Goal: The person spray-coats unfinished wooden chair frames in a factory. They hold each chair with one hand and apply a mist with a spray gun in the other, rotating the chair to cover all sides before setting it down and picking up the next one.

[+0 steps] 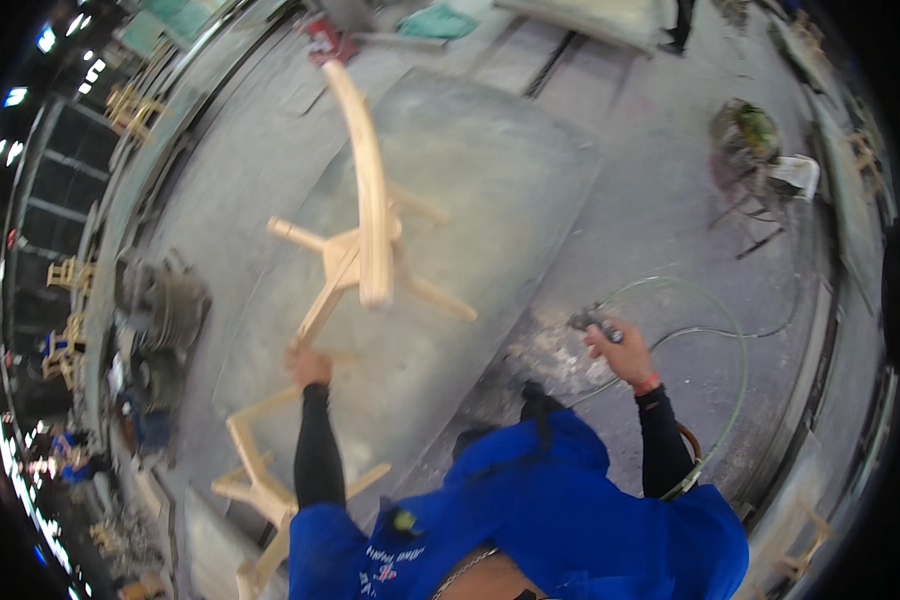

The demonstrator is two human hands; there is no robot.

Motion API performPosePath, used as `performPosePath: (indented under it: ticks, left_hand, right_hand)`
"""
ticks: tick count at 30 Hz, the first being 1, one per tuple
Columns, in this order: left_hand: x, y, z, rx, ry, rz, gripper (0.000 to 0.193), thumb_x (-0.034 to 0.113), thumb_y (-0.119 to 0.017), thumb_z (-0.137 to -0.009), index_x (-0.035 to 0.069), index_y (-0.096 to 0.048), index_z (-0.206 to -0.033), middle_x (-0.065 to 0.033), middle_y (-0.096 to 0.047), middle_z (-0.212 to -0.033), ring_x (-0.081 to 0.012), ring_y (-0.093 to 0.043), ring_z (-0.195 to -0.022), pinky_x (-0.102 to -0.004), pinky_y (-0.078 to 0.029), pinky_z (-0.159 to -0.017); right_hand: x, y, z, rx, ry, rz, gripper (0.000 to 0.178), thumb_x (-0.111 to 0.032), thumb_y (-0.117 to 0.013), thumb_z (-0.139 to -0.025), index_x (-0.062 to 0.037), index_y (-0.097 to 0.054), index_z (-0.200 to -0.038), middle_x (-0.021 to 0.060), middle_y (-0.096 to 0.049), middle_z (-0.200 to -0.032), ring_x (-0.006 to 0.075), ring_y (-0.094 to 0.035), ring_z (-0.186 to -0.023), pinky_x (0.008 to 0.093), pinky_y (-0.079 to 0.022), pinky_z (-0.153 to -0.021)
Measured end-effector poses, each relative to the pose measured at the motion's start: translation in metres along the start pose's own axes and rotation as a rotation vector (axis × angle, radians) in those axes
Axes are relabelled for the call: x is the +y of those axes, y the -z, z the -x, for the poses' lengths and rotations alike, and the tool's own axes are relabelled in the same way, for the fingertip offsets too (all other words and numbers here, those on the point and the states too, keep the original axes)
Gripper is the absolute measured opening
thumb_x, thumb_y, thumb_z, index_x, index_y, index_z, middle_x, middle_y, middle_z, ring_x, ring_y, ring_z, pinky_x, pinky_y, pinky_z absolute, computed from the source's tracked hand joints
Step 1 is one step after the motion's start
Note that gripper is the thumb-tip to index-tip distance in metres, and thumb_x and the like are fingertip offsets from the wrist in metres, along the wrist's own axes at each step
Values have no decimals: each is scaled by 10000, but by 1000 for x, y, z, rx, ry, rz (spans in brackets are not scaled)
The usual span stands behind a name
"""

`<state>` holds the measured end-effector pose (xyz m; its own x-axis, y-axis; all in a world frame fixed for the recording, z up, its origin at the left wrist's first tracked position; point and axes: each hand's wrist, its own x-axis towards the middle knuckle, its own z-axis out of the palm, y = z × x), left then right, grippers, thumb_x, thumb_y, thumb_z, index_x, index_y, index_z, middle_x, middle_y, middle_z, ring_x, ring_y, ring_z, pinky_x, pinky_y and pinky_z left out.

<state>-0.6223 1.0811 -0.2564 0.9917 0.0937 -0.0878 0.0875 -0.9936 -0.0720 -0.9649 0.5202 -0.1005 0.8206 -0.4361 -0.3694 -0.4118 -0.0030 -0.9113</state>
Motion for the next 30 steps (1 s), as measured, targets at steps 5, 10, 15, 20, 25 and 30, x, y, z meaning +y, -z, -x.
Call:
performPosePath:
  ticks: [5, 10, 15, 20, 25, 30]
  left_hand:
    - [71, -98, 60, -107, -74, 404, 693, 521, -666, -948, 23, -588, -1424, -251, -626, -1394, -398, -557, -1335, -514, -409, -1146]
    - [117, -174, 202, -749, -964, -68, 568, 421, -746, -903, 115, -661, -1373, -148, -629, -1452, -301, -552, -1379, -429, -437, -1158]
    - [104, -165, 279, -1003, -311, 512, 460, 443, -703, -922, 115, -757, -1240, -178, -745, -1219, -357, -663, -1220, -408, -499, -1090]
    - [79, -122, 261, -808, -164, 601, 426, 386, -703, -932, 79, -750, -1224, -110, -762, -1043, -263, -736, -892, -407, -607, -754]
    - [80, -94, 240, -893, 215, 735, 512, 405, -691, -979, 137, -634, -1411, -52, -729, -1216, -253, -728, -1010, -516, -592, -807]
    - [84, -103, 258, -824, 159, 817, 461, 367, -701, -980, 118, -671, -1366, -75, -734, -1178, -237, -732, -950, -451, -588, -727]
  right_hand:
    - [-26, 0, 20, -41, 32, -86, 499, -308, -695, -1034, 42, -641, -1386, 62, -737, -945, 99, -656, -790, 270, -543, -716]
    - [-64, -2, 44, -51, 190, -271, 609, -371, -726, -1015, 65, -596, -1420, 106, -752, -982, 131, -681, -825, 284, -561, -772]
    - [-99, 9, 75, -111, 412, -459, 593, -350, -703, -1026, 74, -586, -1423, 136, -746, -1012, 153, -682, -833, 291, -542, -728]
    - [-72, -5, 63, -123, 392, -325, 560, -349, -671, -1040, 78, -607, -1397, 122, -741, -941, 156, -677, -769, 284, -538, -676]
    - [-14, -5, 21, -74, 48, -162, 562, -359, -699, -1027, 61, -624, -1393, 83, -731, -943, 115, -662, -757, 275, -542, -674]
    - [-10, 2, 26, -25, 68, -178, 560, -357, -718, -1019, 60, -634, -1383, 59, -718, -914, 100, -642, -718, 282, -533, -665]
